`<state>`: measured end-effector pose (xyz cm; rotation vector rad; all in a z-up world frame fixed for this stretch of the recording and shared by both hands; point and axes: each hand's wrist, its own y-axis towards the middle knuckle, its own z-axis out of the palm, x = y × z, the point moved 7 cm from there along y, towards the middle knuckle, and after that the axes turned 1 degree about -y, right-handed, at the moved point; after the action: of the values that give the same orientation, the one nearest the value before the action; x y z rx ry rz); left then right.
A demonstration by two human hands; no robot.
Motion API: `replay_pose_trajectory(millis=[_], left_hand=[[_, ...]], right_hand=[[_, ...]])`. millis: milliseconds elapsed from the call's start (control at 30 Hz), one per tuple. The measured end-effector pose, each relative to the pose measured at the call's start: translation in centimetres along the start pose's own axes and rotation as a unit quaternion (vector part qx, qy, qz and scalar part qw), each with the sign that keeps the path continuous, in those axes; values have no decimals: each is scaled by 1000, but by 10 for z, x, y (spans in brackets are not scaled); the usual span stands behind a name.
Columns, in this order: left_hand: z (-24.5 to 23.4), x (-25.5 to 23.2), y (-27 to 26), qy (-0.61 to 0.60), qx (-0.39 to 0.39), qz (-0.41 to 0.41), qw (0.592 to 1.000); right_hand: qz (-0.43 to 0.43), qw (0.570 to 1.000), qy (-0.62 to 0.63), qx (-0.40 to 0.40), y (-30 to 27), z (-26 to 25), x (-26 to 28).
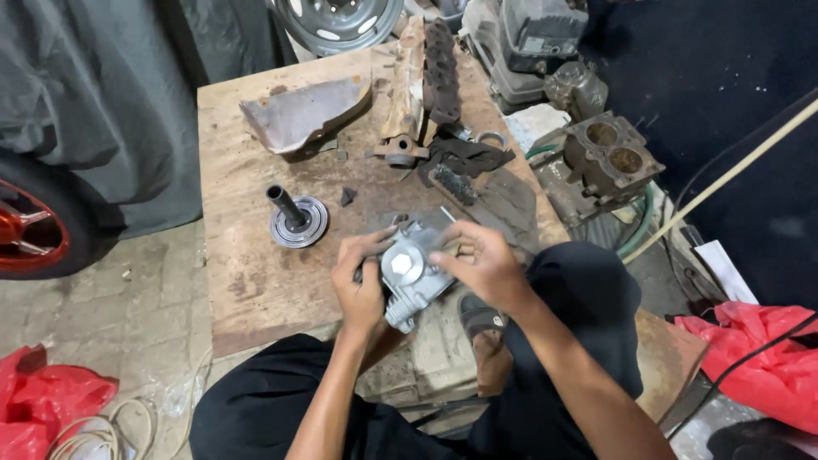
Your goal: The person scrubs a metallic engine cylinder head with a small abrasive pad, then uses a wire brush to clean the crevices and surfaces. The person rotates the part to access different areas and continues scrubbing throughout the clip.
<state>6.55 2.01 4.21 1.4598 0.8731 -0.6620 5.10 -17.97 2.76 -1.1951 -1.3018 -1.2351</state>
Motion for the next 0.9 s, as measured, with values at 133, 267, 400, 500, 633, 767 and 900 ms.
replay_pose_trajectory(millis=[133, 267, 400, 500, 633, 767, 900], left_hand=[[-9, -1, -3, -13, -43, -5, 999], [-12, -4, -7, -11, -52, -2, 999], [-11, -2, -10, -14, -46, 9, 999], [-4, -2, -4, -4, -51, 25, 998], [6, -15, 3, 23, -60, 34, 997], [10, -25, 4, 35, -49, 54, 997], [9, -22, 8, 31, -66, 49, 996]], right_hand=[[6, 1000, 23, 3, -8, 12, 12], [-39, 999, 15, 13, -6, 24, 17], [-21, 997, -71, 26, -1, 24, 8], [-34, 989, -143, 28, 8, 21, 13], [-81, 979, -184, -19, 23, 18, 25], [-64, 990, -129, 0, 24, 5, 4], [-54, 995, -76, 25, 19, 2, 2]])
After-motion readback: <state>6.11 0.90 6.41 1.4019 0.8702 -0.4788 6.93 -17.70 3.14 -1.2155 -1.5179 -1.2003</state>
